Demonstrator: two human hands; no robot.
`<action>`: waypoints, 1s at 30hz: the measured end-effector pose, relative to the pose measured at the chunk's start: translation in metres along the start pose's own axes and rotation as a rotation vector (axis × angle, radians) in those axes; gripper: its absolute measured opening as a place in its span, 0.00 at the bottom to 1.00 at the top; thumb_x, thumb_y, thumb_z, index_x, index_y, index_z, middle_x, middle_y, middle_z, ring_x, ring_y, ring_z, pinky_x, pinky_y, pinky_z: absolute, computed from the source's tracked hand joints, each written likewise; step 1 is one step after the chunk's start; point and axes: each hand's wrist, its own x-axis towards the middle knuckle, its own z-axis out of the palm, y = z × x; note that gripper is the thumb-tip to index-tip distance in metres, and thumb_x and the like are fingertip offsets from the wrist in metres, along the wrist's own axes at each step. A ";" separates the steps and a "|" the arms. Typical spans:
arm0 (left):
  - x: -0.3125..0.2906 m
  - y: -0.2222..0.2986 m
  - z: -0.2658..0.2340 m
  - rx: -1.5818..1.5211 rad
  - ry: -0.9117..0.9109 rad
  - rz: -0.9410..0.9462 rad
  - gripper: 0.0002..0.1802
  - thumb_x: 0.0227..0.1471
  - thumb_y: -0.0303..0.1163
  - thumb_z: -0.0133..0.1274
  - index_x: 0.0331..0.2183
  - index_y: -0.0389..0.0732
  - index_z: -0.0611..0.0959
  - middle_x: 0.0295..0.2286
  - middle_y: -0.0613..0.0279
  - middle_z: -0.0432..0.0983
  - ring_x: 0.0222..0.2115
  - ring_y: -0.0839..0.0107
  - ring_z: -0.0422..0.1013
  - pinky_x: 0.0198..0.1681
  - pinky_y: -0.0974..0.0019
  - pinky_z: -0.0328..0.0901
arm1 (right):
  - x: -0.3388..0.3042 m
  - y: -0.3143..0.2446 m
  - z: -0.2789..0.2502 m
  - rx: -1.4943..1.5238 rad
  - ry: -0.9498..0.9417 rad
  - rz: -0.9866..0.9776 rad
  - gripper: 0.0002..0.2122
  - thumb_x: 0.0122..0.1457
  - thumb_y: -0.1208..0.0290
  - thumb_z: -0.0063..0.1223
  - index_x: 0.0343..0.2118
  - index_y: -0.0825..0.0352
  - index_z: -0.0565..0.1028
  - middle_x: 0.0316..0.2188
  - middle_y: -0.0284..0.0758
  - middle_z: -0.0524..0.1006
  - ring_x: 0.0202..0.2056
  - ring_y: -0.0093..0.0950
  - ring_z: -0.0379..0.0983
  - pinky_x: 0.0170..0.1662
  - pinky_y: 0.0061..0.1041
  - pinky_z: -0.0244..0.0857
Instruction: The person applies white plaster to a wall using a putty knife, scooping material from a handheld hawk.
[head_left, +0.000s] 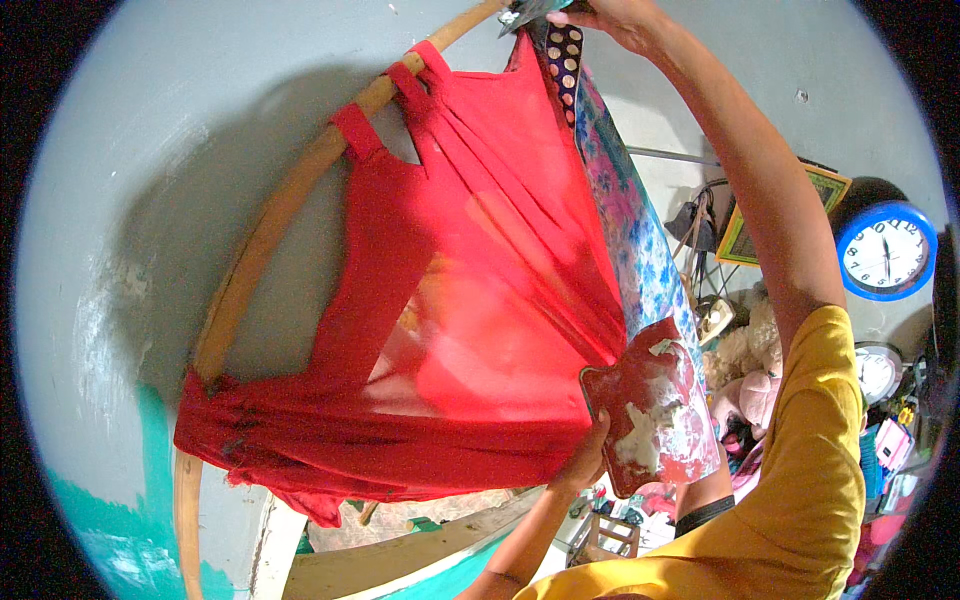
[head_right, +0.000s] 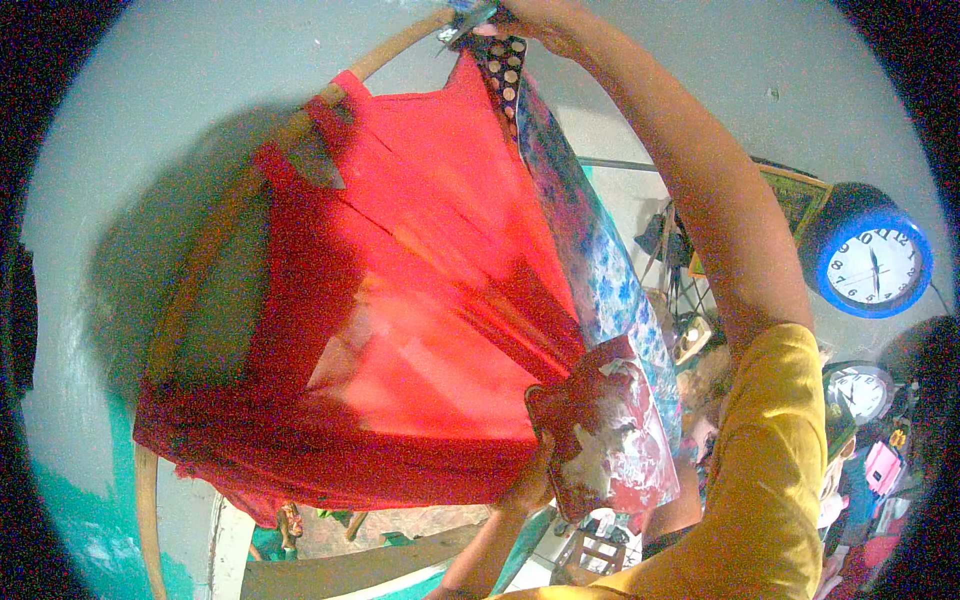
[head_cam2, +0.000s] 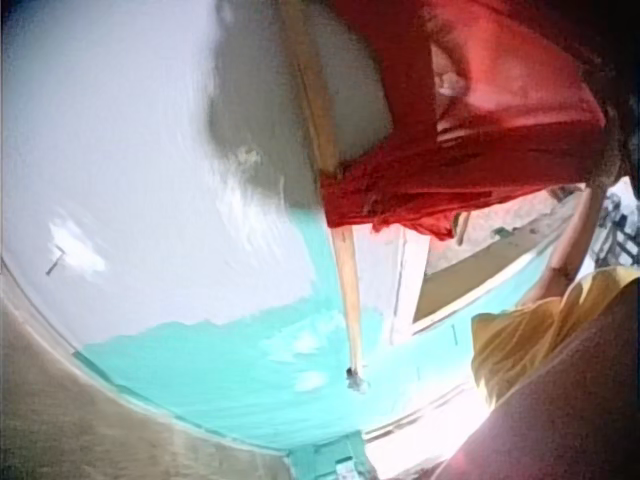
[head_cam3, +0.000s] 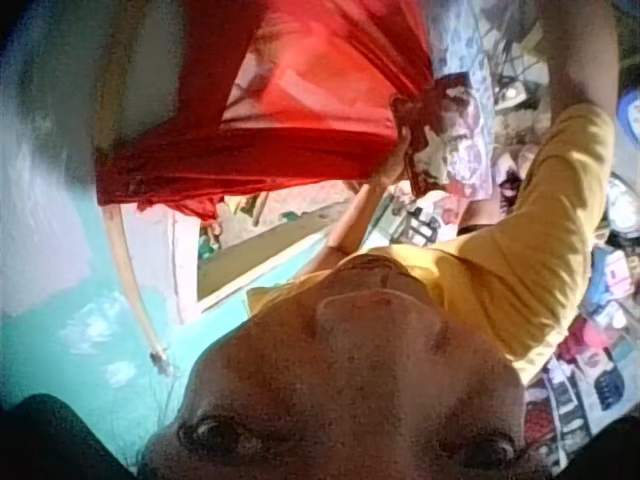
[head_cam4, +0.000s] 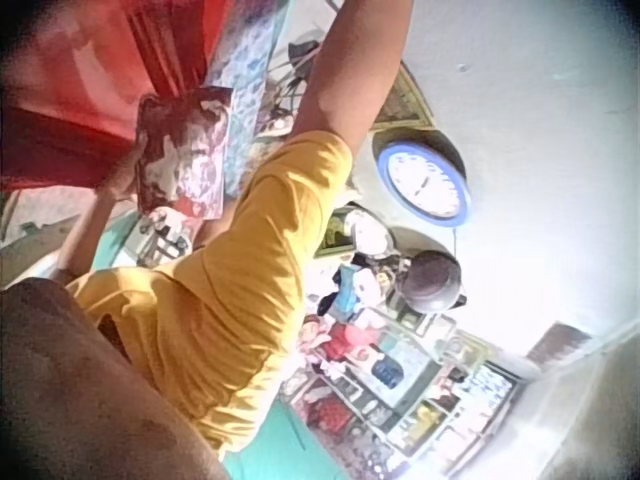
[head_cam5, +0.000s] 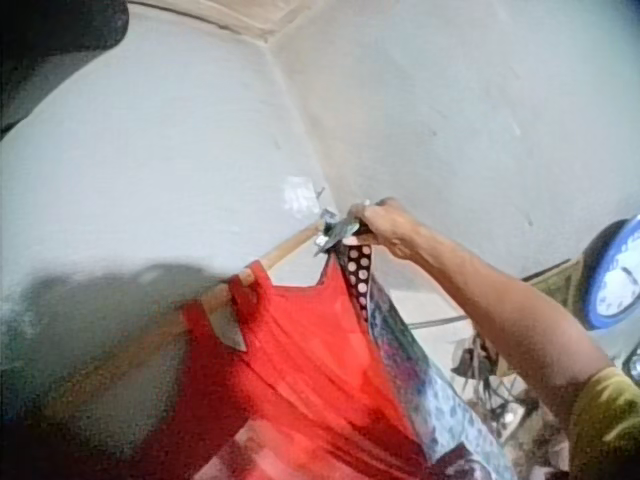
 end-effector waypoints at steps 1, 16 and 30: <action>-0.001 0.000 0.001 -0.008 0.010 0.001 0.32 0.51 0.56 0.35 0.49 0.43 0.62 0.46 0.62 0.63 0.47 0.68 0.61 0.52 0.60 0.54 | 0.001 0.000 0.002 -0.001 0.000 -0.003 0.11 0.48 0.72 0.45 0.24 0.78 0.70 0.23 0.39 0.71 0.24 0.27 0.70 0.25 0.21 0.69; 0.008 0.001 -0.009 0.036 -0.178 -0.050 0.30 0.51 0.57 0.35 0.48 0.45 0.63 0.44 0.63 0.65 0.44 0.69 0.62 0.50 0.59 0.55 | 0.062 -0.009 0.000 -0.789 -0.420 -0.390 0.14 0.50 0.67 0.50 0.30 0.76 0.71 0.26 0.37 0.72 0.26 0.27 0.68 0.29 0.23 0.66; 0.020 -0.008 -0.019 0.052 -0.224 -0.011 0.35 0.48 0.61 0.36 0.49 0.45 0.61 0.41 0.63 0.67 0.39 0.70 0.66 0.43 0.59 0.63 | 0.033 -0.021 0.034 -0.257 -0.129 -0.111 0.20 0.53 0.60 0.48 0.37 0.76 0.67 0.28 0.42 0.72 0.26 0.29 0.71 0.32 0.26 0.70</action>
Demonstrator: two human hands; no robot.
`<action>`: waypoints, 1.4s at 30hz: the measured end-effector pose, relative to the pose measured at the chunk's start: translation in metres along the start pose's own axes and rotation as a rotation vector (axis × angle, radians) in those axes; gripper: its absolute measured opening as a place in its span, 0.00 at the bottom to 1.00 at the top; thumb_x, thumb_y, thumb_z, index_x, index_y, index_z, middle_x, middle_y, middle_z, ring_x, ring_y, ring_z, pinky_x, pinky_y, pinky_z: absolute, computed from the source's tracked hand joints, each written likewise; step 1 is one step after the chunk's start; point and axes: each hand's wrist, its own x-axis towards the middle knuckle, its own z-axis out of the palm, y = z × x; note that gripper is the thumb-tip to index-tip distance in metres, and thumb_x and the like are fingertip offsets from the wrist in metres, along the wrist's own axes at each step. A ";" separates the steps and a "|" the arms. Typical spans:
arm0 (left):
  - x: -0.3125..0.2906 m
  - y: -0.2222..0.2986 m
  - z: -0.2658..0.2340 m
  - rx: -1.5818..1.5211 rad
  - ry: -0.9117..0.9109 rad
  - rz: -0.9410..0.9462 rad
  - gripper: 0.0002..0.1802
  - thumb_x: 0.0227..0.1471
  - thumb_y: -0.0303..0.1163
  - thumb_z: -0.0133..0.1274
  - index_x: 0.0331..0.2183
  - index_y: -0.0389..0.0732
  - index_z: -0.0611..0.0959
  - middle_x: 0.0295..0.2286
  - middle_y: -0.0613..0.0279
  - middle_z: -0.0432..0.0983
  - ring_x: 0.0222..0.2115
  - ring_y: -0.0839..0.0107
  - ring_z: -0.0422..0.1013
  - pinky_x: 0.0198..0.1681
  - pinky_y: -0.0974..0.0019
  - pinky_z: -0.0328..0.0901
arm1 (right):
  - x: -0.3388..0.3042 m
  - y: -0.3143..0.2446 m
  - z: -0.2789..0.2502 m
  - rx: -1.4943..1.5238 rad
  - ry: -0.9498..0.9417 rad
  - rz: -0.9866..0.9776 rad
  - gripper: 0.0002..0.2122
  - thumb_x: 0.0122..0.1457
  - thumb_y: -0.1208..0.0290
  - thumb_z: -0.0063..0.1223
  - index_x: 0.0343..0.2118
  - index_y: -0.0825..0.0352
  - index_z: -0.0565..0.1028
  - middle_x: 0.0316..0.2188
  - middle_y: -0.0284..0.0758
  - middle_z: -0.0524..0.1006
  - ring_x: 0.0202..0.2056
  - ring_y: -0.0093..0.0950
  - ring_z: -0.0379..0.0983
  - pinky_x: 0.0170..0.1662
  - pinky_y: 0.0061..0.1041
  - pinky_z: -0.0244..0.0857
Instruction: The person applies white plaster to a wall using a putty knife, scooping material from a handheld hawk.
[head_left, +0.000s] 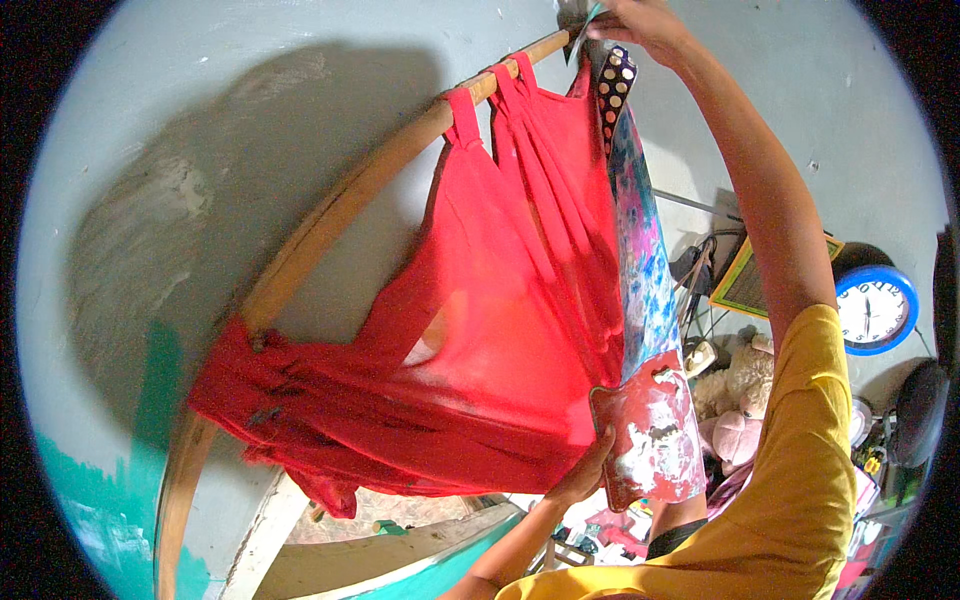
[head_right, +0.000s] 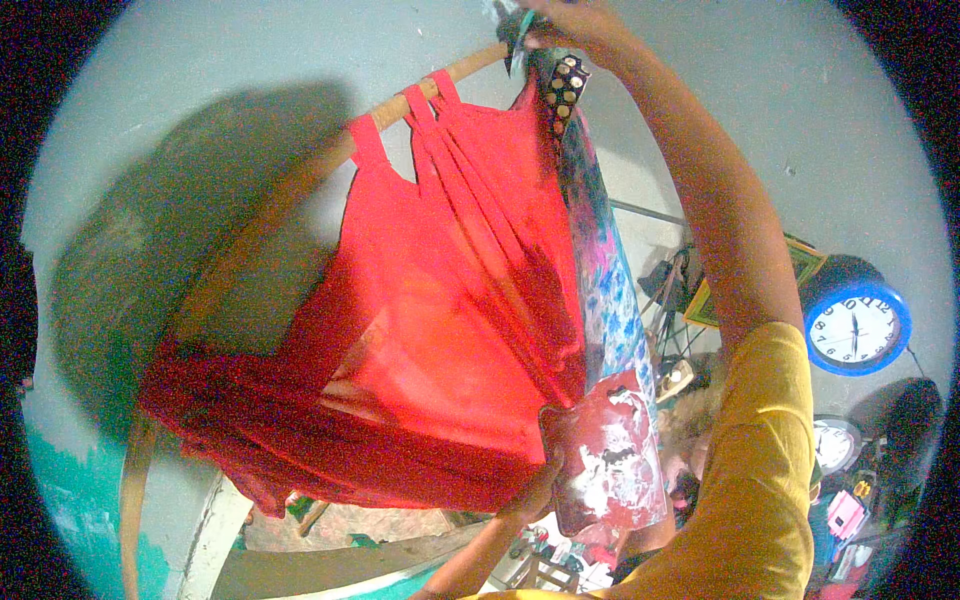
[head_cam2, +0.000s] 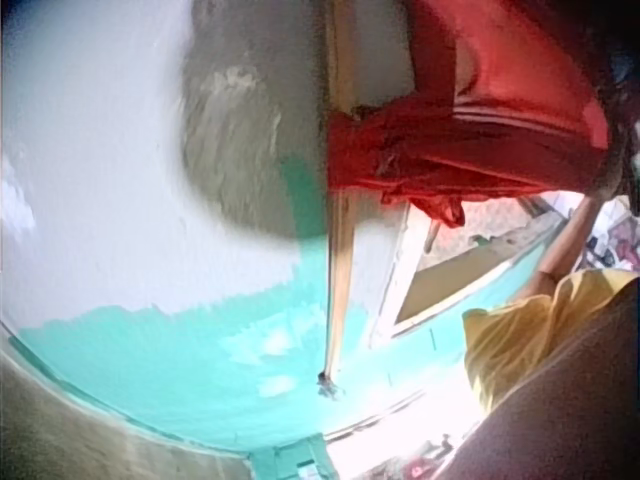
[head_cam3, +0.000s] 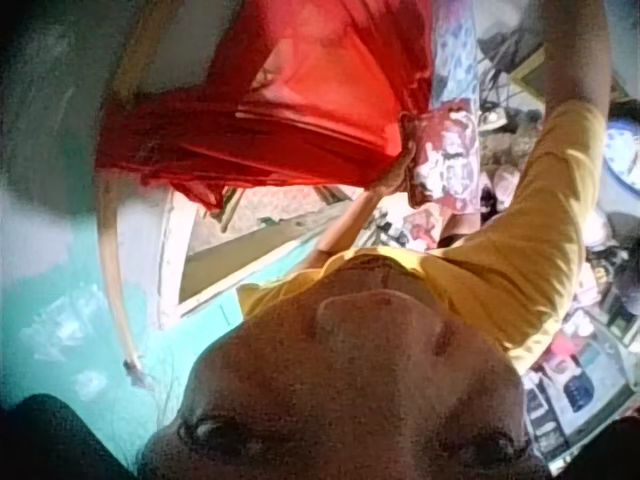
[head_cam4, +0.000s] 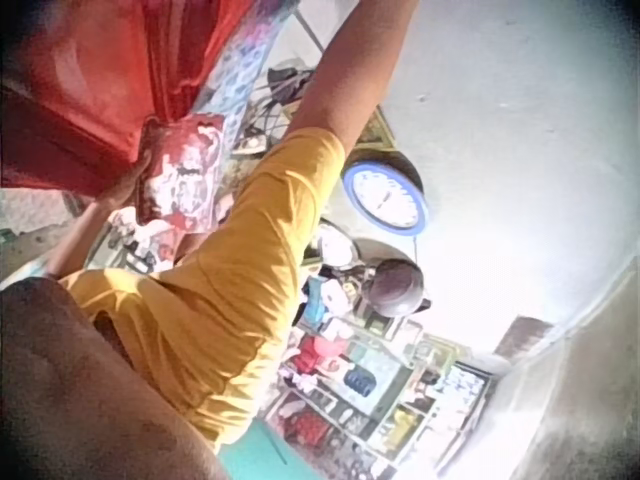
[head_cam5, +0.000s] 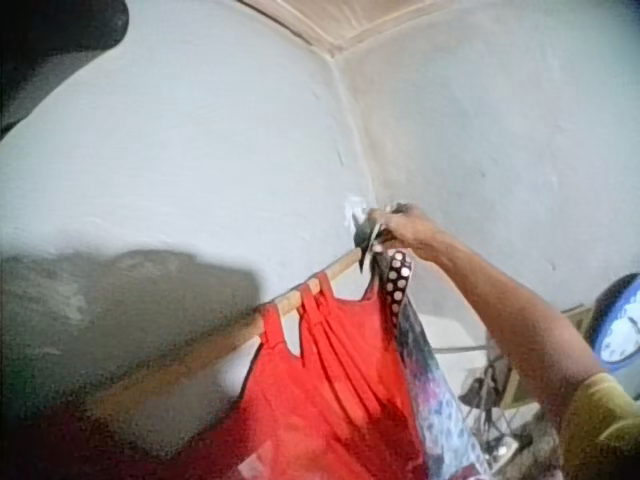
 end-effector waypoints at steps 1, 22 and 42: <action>0.002 -0.001 0.000 0.010 0.024 -0.005 0.34 0.48 0.61 0.36 0.49 0.45 0.61 0.41 0.63 0.67 0.39 0.70 0.66 0.42 0.59 0.64 | -0.006 -0.005 0.008 -0.071 0.007 -0.021 0.21 0.53 0.59 0.48 0.38 0.77 0.66 0.28 0.42 0.72 0.26 0.29 0.71 0.32 0.26 0.70; -0.008 -0.005 0.011 -0.113 0.113 0.074 0.34 0.48 0.60 0.35 0.48 0.43 0.64 0.43 0.62 0.66 0.43 0.67 0.63 0.48 0.59 0.57 | -0.076 0.037 -0.012 0.182 0.318 -0.056 0.15 0.50 0.73 0.50 0.38 0.78 0.66 0.35 0.43 0.71 0.34 0.29 0.71 0.36 0.23 0.70; -0.026 0.068 0.078 -0.380 -0.250 0.052 0.31 0.51 0.57 0.35 0.46 0.43 0.66 0.40 0.59 0.69 0.37 0.67 0.68 0.40 0.60 0.64 | -0.466 0.017 -0.084 -0.024 0.348 -0.042 0.07 0.50 0.80 0.48 0.28 0.66 0.62 0.34 0.40 0.70 0.41 0.34 0.65 0.49 0.34 0.54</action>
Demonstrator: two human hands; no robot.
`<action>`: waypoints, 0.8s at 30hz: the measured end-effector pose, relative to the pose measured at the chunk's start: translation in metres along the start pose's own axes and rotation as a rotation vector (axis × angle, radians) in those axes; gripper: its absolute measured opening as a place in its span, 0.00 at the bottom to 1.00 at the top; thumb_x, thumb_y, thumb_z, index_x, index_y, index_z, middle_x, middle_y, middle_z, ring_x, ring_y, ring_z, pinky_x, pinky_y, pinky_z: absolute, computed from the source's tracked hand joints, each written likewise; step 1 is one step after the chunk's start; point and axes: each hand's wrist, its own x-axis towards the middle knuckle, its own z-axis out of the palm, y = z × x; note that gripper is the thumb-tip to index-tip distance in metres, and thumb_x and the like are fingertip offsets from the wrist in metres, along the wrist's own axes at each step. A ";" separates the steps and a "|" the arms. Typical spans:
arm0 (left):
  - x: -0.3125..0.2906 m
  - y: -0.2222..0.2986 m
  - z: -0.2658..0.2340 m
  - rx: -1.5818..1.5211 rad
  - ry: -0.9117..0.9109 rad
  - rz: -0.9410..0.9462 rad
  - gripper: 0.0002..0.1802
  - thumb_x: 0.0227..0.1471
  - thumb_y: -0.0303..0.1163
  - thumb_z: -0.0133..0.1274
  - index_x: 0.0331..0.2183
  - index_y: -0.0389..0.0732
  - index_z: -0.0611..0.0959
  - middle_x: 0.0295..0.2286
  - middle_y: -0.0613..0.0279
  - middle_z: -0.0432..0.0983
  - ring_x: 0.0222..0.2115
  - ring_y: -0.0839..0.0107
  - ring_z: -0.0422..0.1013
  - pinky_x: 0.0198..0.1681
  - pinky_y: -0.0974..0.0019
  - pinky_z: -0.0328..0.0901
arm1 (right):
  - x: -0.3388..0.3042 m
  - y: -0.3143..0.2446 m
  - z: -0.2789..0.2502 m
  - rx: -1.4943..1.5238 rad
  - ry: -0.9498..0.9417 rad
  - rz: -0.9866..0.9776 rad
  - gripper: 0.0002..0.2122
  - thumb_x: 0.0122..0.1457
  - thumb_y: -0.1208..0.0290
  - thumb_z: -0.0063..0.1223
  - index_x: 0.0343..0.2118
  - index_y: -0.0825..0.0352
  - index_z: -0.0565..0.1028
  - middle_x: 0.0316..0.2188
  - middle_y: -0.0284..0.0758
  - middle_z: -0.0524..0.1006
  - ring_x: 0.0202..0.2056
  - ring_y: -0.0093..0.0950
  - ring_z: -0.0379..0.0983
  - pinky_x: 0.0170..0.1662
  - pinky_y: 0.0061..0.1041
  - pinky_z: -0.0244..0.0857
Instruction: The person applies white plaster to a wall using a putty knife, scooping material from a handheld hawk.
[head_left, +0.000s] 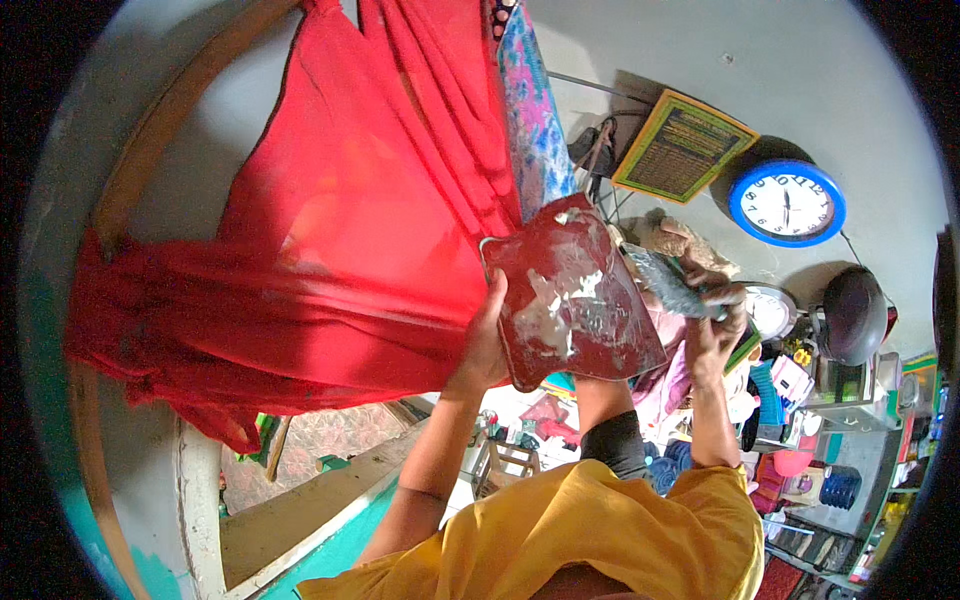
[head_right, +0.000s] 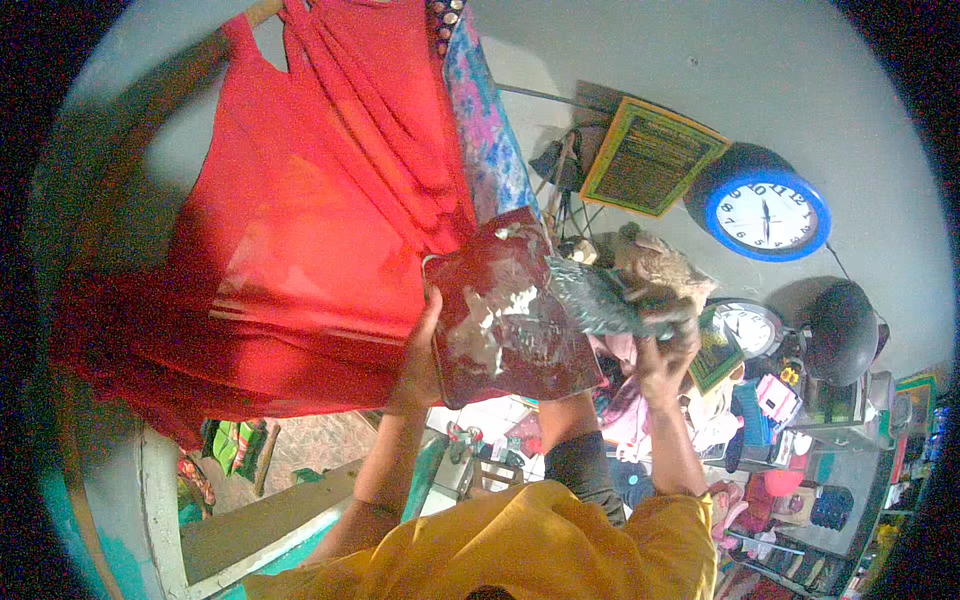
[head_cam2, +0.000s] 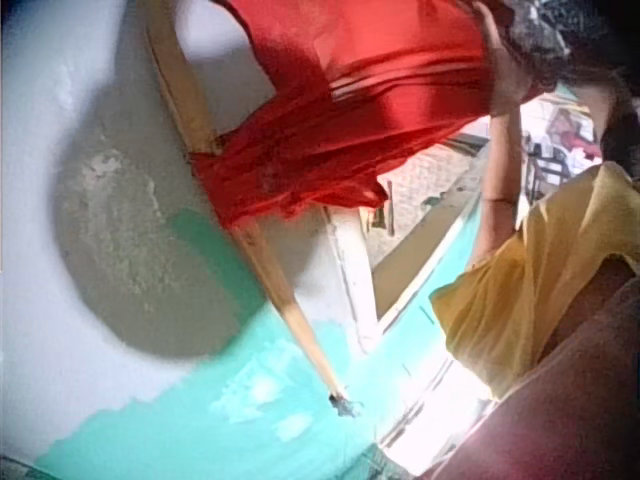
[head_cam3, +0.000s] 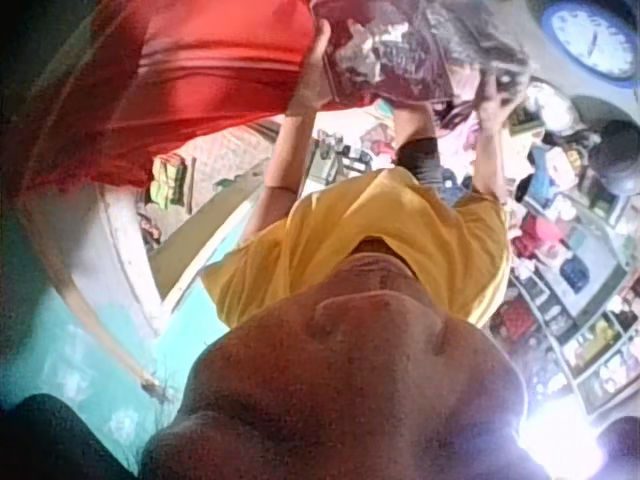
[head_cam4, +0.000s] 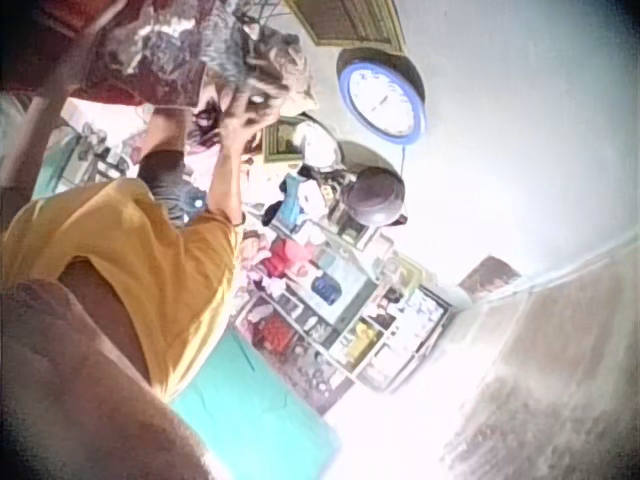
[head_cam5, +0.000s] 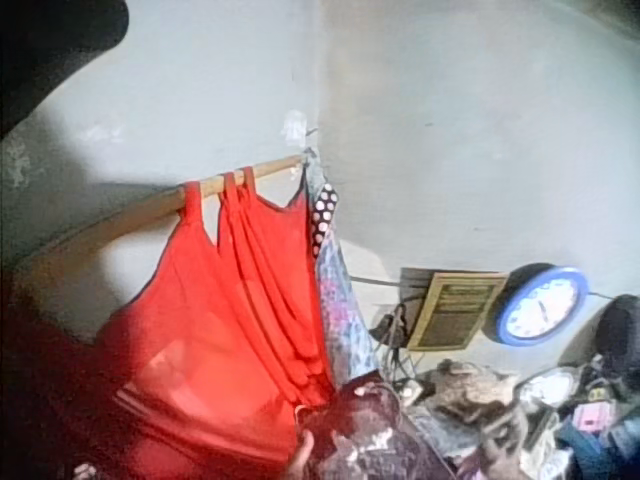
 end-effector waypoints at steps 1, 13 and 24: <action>0.000 0.005 0.002 -0.067 -0.124 -0.025 0.29 0.52 0.55 0.35 0.46 0.42 0.67 0.40 0.59 0.69 0.38 0.66 0.68 0.41 0.60 0.64 | -0.007 0.001 -0.002 -0.072 -0.036 -0.044 0.06 0.50 0.81 0.48 0.27 0.67 0.63 0.34 0.42 0.70 0.43 0.36 0.65 0.51 0.38 0.53; -0.023 0.003 0.053 -0.265 -0.230 -0.048 0.26 0.51 0.53 0.38 0.45 0.44 0.69 0.42 0.57 0.68 0.41 0.63 0.67 0.44 0.55 0.63 | -0.034 -0.032 -0.036 -0.289 -0.199 -0.155 0.03 0.48 0.79 0.47 0.26 0.70 0.65 0.32 0.46 0.73 0.41 0.39 0.68 0.47 0.33 0.58; -0.051 0.009 0.057 0.357 0.111 0.315 0.32 0.51 0.54 0.38 0.49 0.41 0.62 0.45 0.59 0.65 0.44 0.67 0.65 0.47 0.59 0.61 | -0.053 -0.070 -0.059 -0.250 0.111 0.194 0.13 0.53 0.77 0.47 0.42 0.71 0.64 0.38 0.35 0.70 0.39 0.23 0.66 0.43 0.23 0.61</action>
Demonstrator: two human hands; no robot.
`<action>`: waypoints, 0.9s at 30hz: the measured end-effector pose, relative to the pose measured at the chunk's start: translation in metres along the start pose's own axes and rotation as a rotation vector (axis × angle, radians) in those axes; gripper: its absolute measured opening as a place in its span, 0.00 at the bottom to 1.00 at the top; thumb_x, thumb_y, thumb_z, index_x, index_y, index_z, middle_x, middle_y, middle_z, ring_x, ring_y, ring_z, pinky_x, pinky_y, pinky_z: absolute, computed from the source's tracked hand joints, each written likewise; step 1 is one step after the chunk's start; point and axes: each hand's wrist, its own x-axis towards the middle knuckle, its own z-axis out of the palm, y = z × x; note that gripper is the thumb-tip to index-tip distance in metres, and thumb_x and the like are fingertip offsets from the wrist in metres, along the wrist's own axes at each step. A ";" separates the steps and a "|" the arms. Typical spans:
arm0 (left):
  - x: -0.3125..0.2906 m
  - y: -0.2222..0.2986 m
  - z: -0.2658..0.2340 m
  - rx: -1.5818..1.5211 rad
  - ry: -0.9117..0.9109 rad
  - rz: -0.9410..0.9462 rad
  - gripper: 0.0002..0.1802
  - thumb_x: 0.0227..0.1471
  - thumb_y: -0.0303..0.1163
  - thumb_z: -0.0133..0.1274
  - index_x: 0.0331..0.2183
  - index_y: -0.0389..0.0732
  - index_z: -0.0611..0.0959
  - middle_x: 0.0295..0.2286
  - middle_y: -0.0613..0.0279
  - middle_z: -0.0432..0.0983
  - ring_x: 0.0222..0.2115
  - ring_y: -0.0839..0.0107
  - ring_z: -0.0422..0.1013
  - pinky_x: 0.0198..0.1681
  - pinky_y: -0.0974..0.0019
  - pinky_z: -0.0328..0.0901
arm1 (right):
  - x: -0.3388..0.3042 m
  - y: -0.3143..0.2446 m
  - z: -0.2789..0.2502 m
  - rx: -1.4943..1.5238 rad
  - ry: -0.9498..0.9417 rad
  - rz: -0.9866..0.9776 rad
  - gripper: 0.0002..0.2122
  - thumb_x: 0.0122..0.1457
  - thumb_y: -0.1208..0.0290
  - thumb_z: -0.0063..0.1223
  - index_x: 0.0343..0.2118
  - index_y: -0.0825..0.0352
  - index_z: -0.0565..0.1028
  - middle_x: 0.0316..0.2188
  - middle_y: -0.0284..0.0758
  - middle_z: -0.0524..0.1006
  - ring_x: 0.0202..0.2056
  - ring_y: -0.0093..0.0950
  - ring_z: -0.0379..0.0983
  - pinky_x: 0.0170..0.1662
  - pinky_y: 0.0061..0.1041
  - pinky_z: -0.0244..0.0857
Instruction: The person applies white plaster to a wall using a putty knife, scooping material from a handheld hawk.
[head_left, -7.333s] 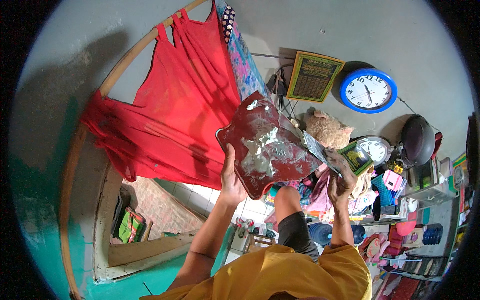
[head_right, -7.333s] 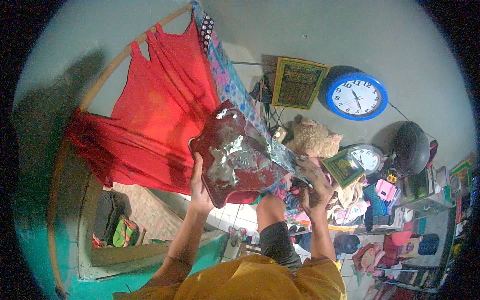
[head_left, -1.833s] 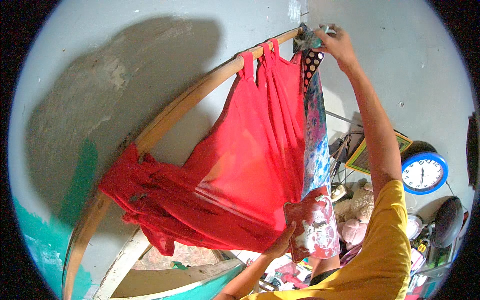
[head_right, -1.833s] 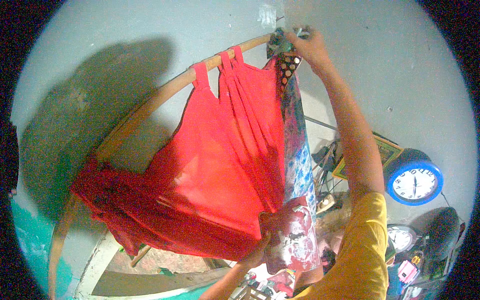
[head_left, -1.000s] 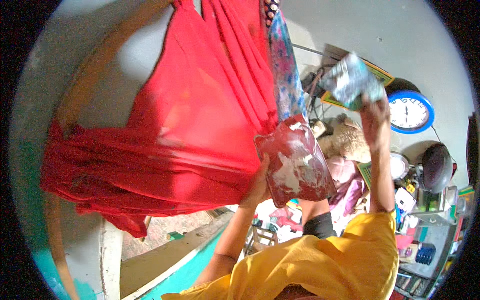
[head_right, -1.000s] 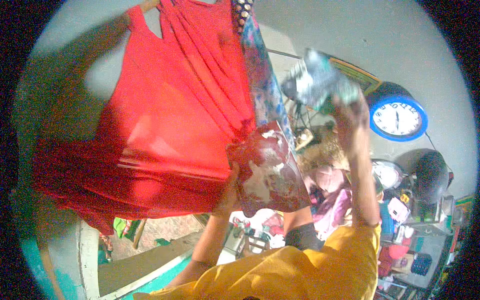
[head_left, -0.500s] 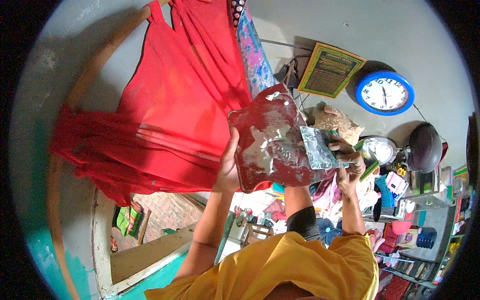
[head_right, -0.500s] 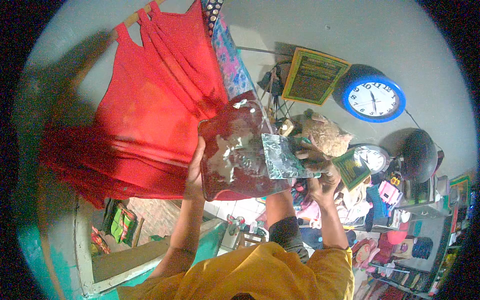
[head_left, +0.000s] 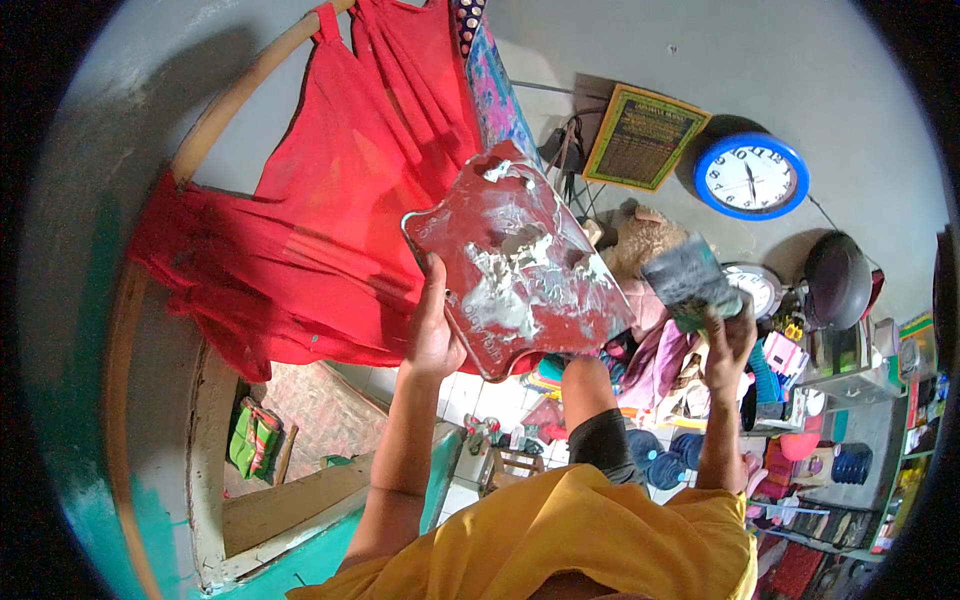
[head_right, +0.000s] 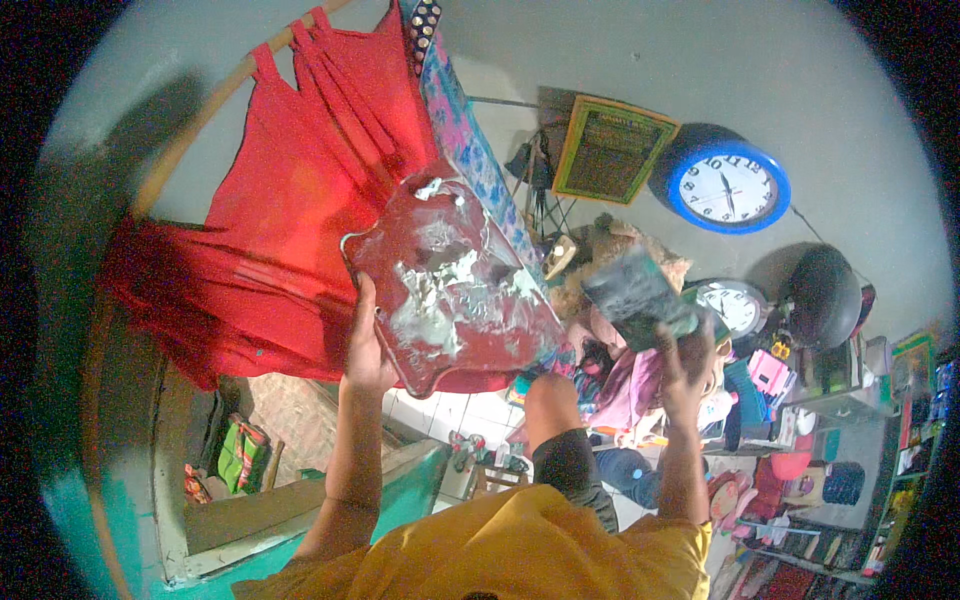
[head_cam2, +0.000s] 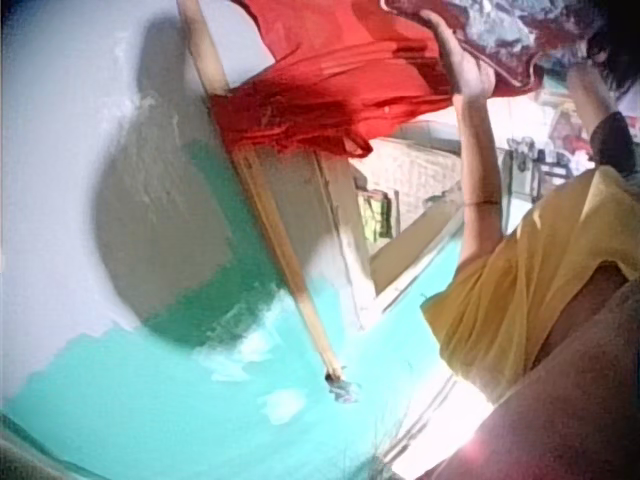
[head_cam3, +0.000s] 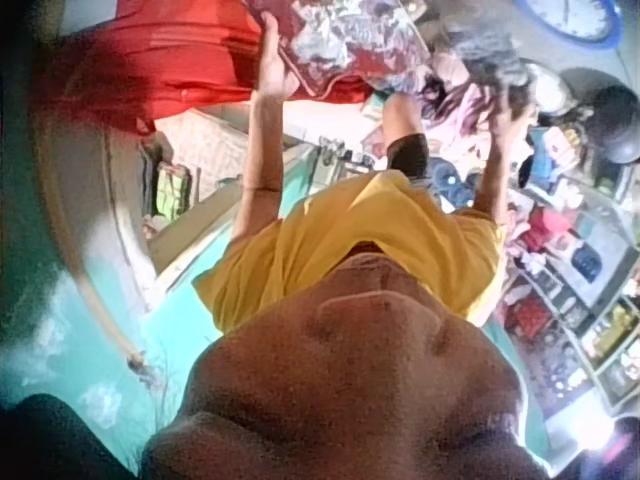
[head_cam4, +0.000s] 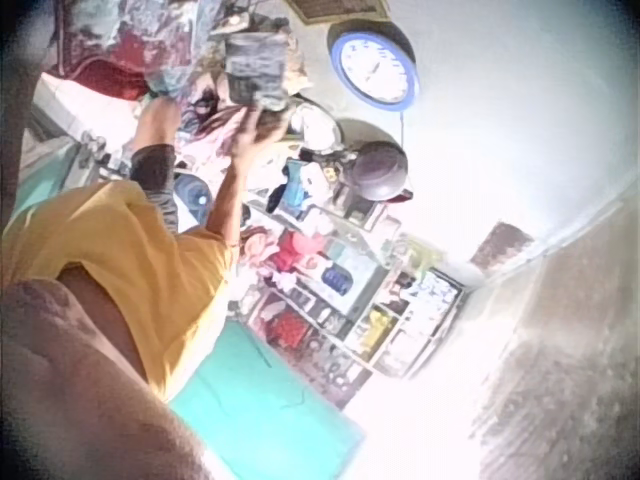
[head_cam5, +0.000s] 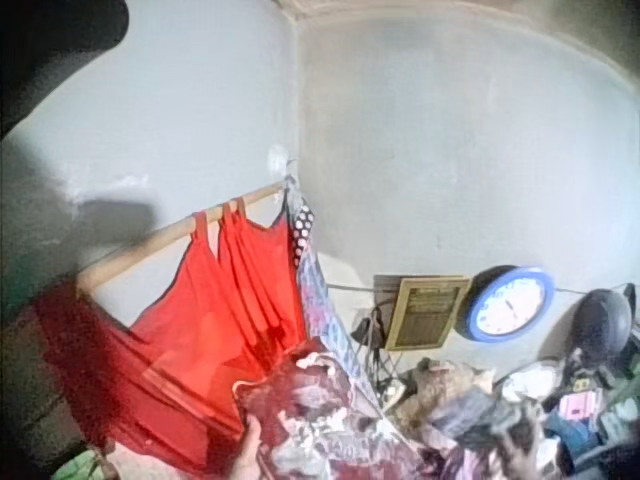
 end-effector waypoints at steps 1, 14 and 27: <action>-0.002 -0.002 0.002 0.109 0.069 0.041 0.32 0.51 0.55 0.37 0.50 0.42 0.61 0.45 0.60 0.64 0.44 0.68 0.64 0.47 0.59 0.61 | 0.002 -0.008 -0.003 0.090 0.023 0.127 0.14 0.54 0.76 0.46 0.43 0.72 0.63 0.38 0.35 0.70 0.39 0.23 0.66 0.44 0.22 0.60; -0.020 -0.072 -0.025 0.168 0.202 0.061 0.32 0.53 0.54 0.31 0.52 0.42 0.56 0.49 0.61 0.58 0.48 0.64 0.59 0.50 0.55 0.58 | -0.032 -0.019 0.006 0.076 -0.248 0.533 0.09 0.51 0.78 0.49 0.35 0.73 0.67 0.29 0.32 0.72 0.31 0.19 0.67 0.37 0.19 0.62; -0.030 -0.073 -0.043 0.454 0.100 -0.071 0.35 0.53 0.55 0.30 0.52 0.37 0.54 0.48 0.55 0.58 0.47 0.63 0.60 0.49 0.57 0.58 | -0.042 0.017 0.014 -0.104 -0.193 0.586 0.21 0.49 0.78 0.53 0.46 0.75 0.60 0.38 0.37 0.68 0.39 0.23 0.65 0.43 0.23 0.60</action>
